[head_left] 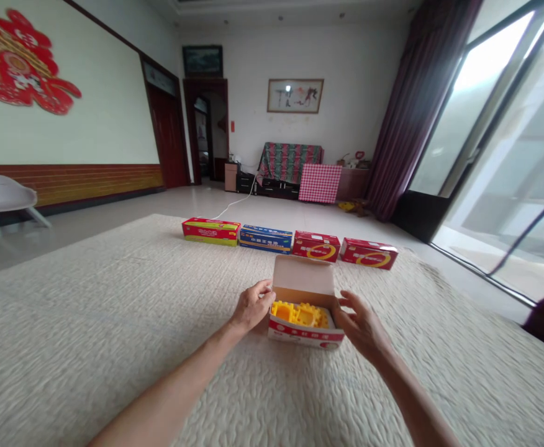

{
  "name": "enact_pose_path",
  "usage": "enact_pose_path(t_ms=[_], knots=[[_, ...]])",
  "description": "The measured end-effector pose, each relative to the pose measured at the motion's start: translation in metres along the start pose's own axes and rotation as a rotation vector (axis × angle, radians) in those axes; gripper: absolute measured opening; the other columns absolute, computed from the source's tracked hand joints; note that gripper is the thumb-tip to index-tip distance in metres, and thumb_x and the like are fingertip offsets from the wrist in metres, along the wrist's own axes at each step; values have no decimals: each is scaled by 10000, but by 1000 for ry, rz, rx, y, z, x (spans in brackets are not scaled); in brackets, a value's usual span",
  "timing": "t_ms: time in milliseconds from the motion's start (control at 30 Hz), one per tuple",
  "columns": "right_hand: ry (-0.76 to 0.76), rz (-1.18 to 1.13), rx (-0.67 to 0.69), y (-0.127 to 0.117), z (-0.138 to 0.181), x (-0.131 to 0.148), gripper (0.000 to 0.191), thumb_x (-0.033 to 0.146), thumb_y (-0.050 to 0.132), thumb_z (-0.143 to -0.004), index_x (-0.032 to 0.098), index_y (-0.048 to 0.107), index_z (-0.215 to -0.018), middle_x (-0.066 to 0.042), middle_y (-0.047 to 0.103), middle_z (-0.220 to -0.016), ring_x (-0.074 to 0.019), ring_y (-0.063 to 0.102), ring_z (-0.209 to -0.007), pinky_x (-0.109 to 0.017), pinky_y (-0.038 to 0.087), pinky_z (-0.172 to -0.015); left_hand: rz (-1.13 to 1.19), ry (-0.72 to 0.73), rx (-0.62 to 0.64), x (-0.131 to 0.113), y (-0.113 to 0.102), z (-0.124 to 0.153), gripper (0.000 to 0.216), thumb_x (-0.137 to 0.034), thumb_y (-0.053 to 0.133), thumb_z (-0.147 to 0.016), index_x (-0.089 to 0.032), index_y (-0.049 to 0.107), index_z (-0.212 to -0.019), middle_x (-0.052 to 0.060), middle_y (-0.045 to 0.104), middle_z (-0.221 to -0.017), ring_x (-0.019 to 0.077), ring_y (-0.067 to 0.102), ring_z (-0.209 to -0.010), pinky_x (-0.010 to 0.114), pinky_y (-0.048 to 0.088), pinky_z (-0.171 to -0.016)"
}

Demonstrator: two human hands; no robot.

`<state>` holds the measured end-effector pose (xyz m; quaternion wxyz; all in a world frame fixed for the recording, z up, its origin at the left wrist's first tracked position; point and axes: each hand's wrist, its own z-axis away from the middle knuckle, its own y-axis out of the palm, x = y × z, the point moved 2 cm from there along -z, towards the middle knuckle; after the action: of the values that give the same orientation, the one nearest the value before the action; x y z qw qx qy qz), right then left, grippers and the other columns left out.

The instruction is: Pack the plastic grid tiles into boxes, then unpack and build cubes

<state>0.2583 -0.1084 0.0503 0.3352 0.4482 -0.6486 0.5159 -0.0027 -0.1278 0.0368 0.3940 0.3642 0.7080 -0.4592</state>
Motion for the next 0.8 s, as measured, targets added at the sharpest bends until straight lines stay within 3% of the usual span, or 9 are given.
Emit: enact_pose_path(t_ms=[267,433,700,800], knots=[[-93,-102,10,63,-38,8,401,378,549,-695,192,702,-1015,-78,727,-920,-237,688,-685,-329,539,-552,24,-9,-102,29,-29,-43,345,-255,498,-756,-190,713,-1018,9,715,-849,160,662,-755,242,495,-685],[-146,-121,-99,100,-48,8,420,456,552,-745,193,704,-1035,-83,718,-830,-245,673,-712,-352,543,-590,32,-25,-253,44,-48,-60,321,-344,574,-757,-196,717,-1003,47,737,-936,197,677,-895,278,502,-805],[-75,-108,-88,107,-55,8,446,501,527,-750,166,637,-1024,-101,676,-937,-222,646,-734,-340,528,-595,89,9,-241,55,-51,-69,339,-406,590,-777,-174,703,-997,62,734,-936,188,678,-830,276,515,-747],[-161,-86,-124,109,-52,17,383,468,496,-795,196,601,-1043,-92,645,-1004,-215,633,-820,-324,535,-621,140,56,-255,53,-55,-69,346,-437,591,-789,-187,688,-1008,41,729,-929,171,670,-790,260,516,-714]])
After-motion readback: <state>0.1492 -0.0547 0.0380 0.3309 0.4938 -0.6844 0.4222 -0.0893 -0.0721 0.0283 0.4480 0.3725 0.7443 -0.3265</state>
